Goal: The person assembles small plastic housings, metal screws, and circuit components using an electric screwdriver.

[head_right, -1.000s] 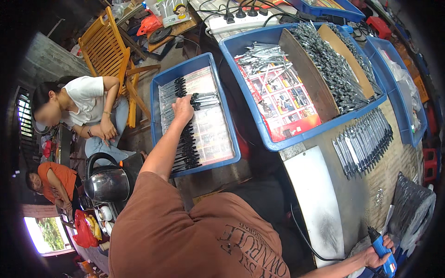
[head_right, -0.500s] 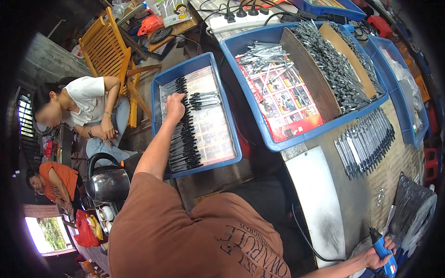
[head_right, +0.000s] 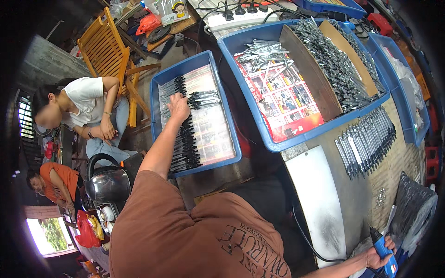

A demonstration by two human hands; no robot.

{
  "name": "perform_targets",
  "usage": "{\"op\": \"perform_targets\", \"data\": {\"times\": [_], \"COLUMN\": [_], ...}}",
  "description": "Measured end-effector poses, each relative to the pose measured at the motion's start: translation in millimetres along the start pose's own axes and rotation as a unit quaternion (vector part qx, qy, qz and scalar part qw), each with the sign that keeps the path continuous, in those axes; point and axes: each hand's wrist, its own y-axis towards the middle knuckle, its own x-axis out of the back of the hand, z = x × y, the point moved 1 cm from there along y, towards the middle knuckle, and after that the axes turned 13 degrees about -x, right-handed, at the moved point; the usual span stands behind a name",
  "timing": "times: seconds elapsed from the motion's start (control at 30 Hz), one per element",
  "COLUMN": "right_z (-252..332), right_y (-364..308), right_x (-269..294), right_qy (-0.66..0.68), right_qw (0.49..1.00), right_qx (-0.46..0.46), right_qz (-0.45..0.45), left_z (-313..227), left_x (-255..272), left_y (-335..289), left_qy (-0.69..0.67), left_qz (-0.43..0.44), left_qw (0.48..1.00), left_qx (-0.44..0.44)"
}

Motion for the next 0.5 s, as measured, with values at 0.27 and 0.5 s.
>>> {"op": "perform_targets", "data": {"times": [0.27, 0.5], "right_z": [1.8, 0.7], "right_y": [3.7, 3.8], "right_x": [9.1, 7.7], "right_qy": [0.001, 0.003], "right_qw": [1.000, 1.000], "right_qx": [-0.015, -0.012], "right_qz": [0.018, 0.019], "left_z": [-4.5, 1.8], "left_x": [-2.9, 1.2], "left_y": [4.1, 3.7], "left_qy": [-0.020, -0.059], "left_qz": [0.000, -0.047], "left_qw": [1.000, 0.997], "left_qx": [0.017, 0.026]}}
